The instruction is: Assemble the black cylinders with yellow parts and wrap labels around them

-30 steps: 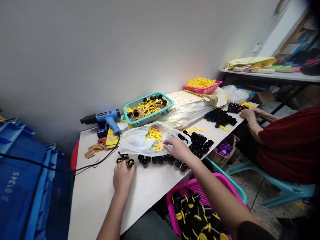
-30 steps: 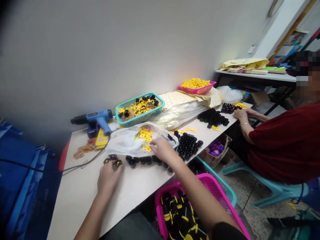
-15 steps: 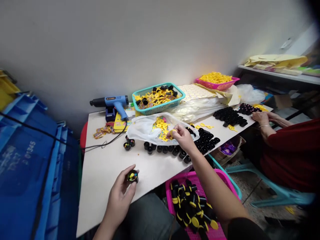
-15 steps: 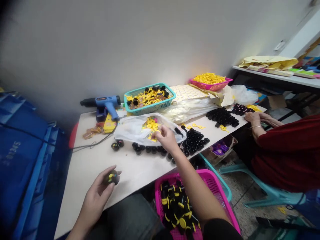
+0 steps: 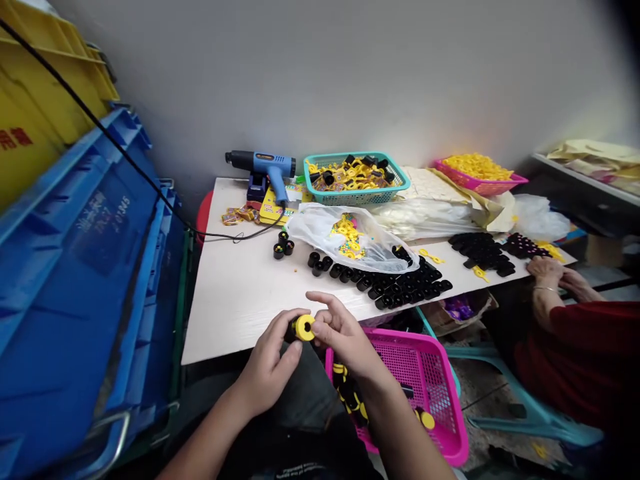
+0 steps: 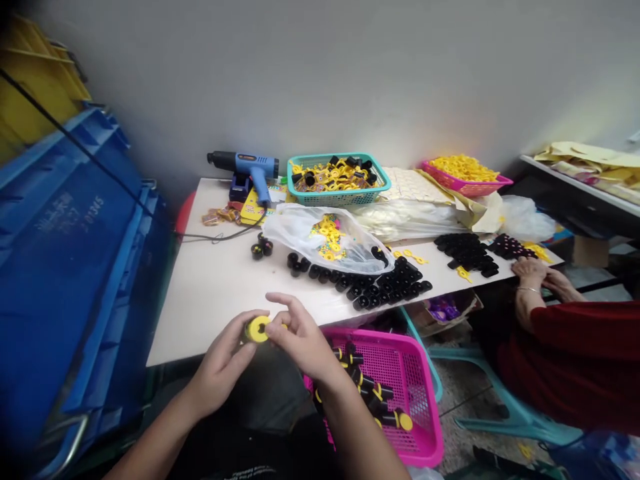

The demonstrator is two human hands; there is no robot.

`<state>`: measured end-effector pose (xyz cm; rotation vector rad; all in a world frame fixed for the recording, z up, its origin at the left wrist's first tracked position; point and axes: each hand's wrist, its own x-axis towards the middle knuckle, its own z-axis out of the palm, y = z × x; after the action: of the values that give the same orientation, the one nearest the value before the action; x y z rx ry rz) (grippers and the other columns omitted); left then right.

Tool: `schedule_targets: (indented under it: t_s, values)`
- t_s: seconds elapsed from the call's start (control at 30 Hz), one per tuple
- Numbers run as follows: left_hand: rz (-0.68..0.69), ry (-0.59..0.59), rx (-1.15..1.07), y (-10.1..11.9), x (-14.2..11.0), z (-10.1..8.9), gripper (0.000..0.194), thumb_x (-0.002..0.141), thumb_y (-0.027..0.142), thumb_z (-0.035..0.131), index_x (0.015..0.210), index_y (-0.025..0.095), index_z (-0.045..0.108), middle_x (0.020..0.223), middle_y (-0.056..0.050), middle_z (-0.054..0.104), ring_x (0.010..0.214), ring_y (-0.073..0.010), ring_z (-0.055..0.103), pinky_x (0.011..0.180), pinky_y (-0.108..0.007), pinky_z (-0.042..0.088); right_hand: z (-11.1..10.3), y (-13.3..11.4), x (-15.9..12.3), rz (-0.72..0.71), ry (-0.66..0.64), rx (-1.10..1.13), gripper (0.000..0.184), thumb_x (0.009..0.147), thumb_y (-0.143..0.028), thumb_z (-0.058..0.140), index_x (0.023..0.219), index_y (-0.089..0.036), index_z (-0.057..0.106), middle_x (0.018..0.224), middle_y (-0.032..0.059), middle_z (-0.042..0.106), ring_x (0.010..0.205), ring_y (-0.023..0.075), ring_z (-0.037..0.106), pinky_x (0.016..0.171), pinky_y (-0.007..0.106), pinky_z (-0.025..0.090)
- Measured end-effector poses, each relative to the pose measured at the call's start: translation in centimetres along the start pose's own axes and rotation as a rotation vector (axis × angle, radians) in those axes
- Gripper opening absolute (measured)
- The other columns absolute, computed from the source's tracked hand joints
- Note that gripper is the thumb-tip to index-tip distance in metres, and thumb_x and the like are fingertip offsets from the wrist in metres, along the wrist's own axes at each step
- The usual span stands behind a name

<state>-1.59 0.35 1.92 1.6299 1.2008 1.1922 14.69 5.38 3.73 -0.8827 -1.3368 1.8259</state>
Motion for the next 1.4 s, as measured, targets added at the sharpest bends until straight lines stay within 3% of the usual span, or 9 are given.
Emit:
schedule_targets:
  t_s: [0.37, 0.5, 0.6, 0.73, 0.87, 1.03, 1.17, 1.27, 1.4]
  values:
    - [0.172, 0.048, 0.108, 0.6, -0.3, 0.4, 0.024, 0.093, 0.022, 0.033, 0.112, 0.021, 0.048, 0.102, -0.008, 0.056, 0.094, -0.0221, 0.055, 0.082, -0.038, 0.047, 0.9, 1.5, -0.2, 0.088, -0.008, 0.168, 0.053, 0.073, -0.032, 0.075, 0.119, -0.023, 0.051, 0.059, -0.0092, 0.048, 0.047, 0.0058, 0.04, 0.049, 0.019, 0.031]
    - [0.293, 0.055, 0.227, 0.0, -0.4, 0.5, 0.035, 0.09, 0.019, 0.035, 0.124, 0.022, 0.043, 0.112, -0.01, 0.056, 0.102, -0.0241, 0.053, 0.087, -0.04, 0.044, 0.7, 1.9, -0.2, 0.037, -0.043, 0.188, 0.05, 0.073, -0.038, 0.075, 0.116, -0.023, 0.054, 0.078, -0.0031, 0.054, 0.067, 0.0097, 0.049, 0.064, 0.022, 0.04]
    - [0.424, 0.135, 0.394, -0.4, -0.4, 0.6, 0.055, 0.085, 0.017, 0.042, 0.139, 0.022, 0.029, 0.115, -0.011, 0.054, 0.112, -0.0272, 0.047, 0.095, -0.045, 0.038, 1.2, 2.1, 0.0, 0.004, -0.119, 0.246, 0.04, 0.072, -0.047, 0.073, 0.098, -0.018, 0.062, 0.088, 0.0014, 0.054, 0.08, 0.0135, 0.049, 0.073, 0.025, 0.039]
    - [0.504, 0.174, 0.369, -0.6, -0.2, 0.8, 0.06, 0.083, 0.016, 0.042, 0.141, 0.023, 0.025, 0.111, -0.01, 0.052, 0.107, -0.0263, 0.047, 0.091, -0.046, 0.041, 2.5, 2.4, 0.2, 0.013, -0.094, 0.365, 0.033, 0.066, -0.043, 0.077, 0.078, -0.016, 0.062, 0.072, -0.0008, 0.048, 0.065, 0.0116, 0.042, 0.06, 0.023, 0.034]
    - [0.502, 0.173, 0.211, -0.7, 0.0, 1.2, 0.051, 0.087, 0.019, 0.041, 0.136, 0.024, 0.03, 0.107, -0.01, 0.052, 0.105, -0.0258, 0.048, 0.089, -0.045, 0.043, 2.6, 2.9, -0.2, 0.007, -0.042, 0.434, 0.038, 0.069, -0.045, 0.072, 0.092, -0.017, 0.066, 0.08, 0.0026, 0.054, 0.069, 0.0143, 0.045, 0.065, 0.026, 0.038]
    - [0.381, 0.1, -0.089, -1.6, 0.1, 1.7, 0.048, 0.093, 0.031, 0.035, 0.138, 0.03, 0.018, 0.106, -0.008, 0.054, 0.102, -0.0239, 0.053, 0.09, -0.048, 0.044, 1.0, 3.7, -0.4, 0.122, -0.185, 0.547, 0.046, 0.068, -0.055, 0.066, 0.097, -0.018, 0.063, 0.085, 0.0053, 0.054, 0.076, 0.0186, 0.048, 0.073, 0.031, 0.042]
    - [0.349, 0.08, -0.016, -2.8, 0.1, 1.6, 0.054, 0.091, 0.033, 0.042, 0.139, 0.03, 0.017, 0.109, -0.009, 0.055, 0.109, -0.0262, 0.051, 0.093, -0.051, 0.041, 0.7, 3.9, -0.3, 0.042, -0.161, 0.504, 0.051, 0.059, -0.048, 0.077, 0.099, -0.019, 0.062, 0.09, 0.0047, 0.053, 0.083, 0.0185, 0.047, 0.079, 0.029, 0.041]
    - [0.294, 0.073, 0.092, -3.5, 0.1, 1.5, 0.056, 0.09, 0.033, 0.046, 0.139, 0.027, 0.02, 0.111, -0.011, 0.054, 0.112, -0.0279, 0.049, 0.094, -0.052, 0.04, 1.0, 3.5, -0.1, 0.048, -0.081, 0.404, 0.043, 0.062, -0.041, 0.076, 0.097, -0.019, 0.064, 0.087, 0.0036, 0.053, 0.082, 0.0184, 0.046, 0.078, 0.028, 0.04]
    - [0.338, 0.056, 0.223, -3.9, 0.1, 1.6, 0.058, 0.091, 0.025, 0.044, 0.142, 0.027, 0.016, 0.117, -0.012, 0.051, 0.115, -0.0272, 0.047, 0.095, -0.05, 0.04, 1.8, 3.5, 0.2, 0.05, -0.012, 0.413, 0.036, 0.066, -0.036, 0.068, 0.097, -0.018, 0.066, 0.089, 0.0042, 0.056, 0.084, 0.0189, 0.048, 0.08, 0.029, 0.04]
